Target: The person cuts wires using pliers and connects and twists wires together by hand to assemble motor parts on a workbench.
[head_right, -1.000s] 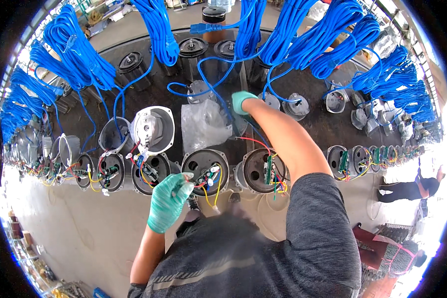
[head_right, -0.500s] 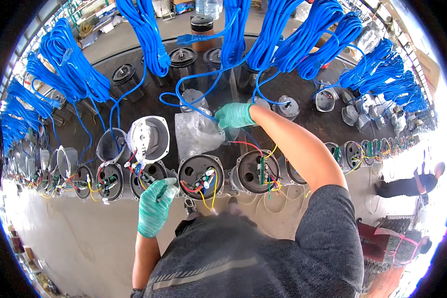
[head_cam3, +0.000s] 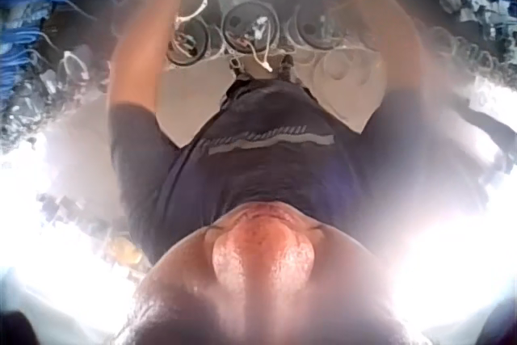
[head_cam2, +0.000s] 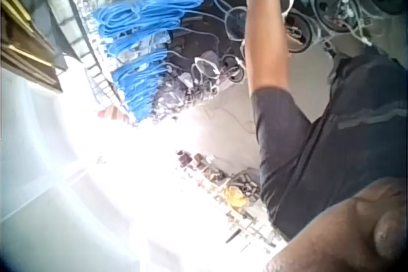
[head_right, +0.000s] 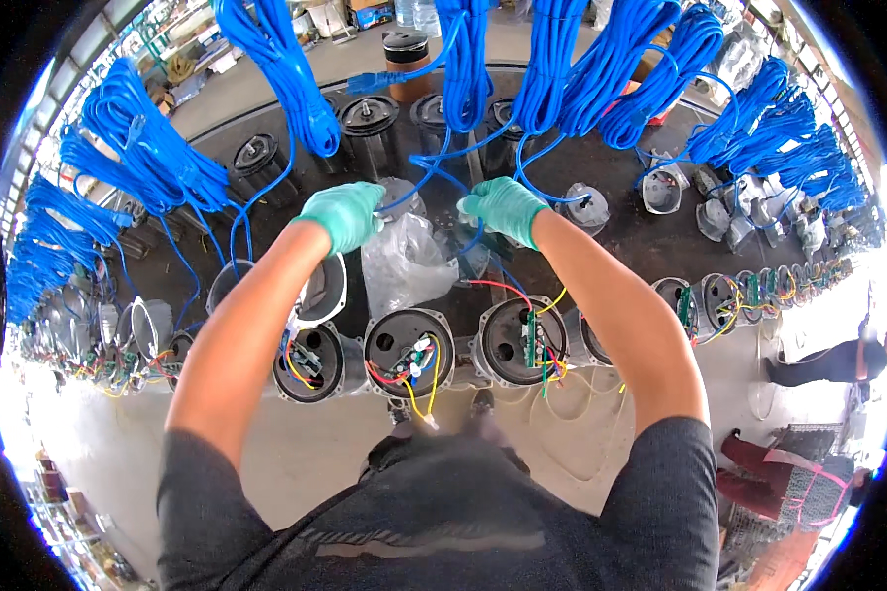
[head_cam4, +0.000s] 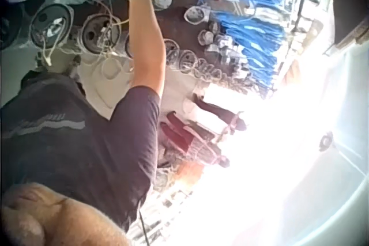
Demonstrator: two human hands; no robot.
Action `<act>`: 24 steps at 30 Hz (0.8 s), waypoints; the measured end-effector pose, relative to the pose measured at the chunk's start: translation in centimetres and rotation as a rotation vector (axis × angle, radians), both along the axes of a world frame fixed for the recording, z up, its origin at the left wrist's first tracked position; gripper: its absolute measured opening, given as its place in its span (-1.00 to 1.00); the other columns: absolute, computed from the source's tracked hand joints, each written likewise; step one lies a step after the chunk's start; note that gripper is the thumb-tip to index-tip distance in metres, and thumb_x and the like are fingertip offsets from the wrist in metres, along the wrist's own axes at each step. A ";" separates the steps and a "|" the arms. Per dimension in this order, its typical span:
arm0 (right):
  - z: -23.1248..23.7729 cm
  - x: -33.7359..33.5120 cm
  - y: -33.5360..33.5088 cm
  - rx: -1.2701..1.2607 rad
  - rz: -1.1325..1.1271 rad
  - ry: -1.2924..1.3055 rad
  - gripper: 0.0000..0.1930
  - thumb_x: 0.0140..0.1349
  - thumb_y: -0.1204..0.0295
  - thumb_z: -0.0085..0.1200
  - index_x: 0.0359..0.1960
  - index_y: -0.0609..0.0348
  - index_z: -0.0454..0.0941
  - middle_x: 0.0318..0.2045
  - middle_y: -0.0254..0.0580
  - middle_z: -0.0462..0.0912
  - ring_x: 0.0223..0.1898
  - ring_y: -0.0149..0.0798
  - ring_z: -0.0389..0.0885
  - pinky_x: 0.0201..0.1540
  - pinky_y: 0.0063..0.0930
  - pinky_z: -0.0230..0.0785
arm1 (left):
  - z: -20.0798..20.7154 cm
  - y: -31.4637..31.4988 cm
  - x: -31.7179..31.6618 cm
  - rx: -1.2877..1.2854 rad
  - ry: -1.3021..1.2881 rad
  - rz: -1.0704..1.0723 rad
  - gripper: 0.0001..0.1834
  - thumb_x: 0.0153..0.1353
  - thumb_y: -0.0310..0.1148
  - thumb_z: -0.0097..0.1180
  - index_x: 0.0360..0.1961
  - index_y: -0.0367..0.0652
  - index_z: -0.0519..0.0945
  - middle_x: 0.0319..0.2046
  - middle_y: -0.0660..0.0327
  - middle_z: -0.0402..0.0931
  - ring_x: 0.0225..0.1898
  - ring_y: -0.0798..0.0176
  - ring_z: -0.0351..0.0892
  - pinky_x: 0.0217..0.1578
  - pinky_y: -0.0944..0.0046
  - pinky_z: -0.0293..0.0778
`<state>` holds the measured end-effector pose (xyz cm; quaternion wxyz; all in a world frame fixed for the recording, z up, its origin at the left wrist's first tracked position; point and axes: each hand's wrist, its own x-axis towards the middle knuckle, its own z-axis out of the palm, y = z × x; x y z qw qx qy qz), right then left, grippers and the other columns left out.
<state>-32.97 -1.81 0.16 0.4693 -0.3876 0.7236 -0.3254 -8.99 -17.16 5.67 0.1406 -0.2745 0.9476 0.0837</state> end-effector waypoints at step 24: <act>1.4 0.4 4.4 0.126 -0.007 0.877 -0.50 0.55 0.05 -0.05 -0.07 0.25 0.78 -0.02 0.21 0.80 0.06 0.23 0.76 0.14 0.05 0.59 | -9.3 -11.2 -2.1 -0.126 -0.252 -0.339 -0.50 0.46 0.08 0.15 -0.21 -0.21 0.77 -0.23 -0.03 0.77 -0.27 -0.09 0.76 -0.12 -0.14 0.60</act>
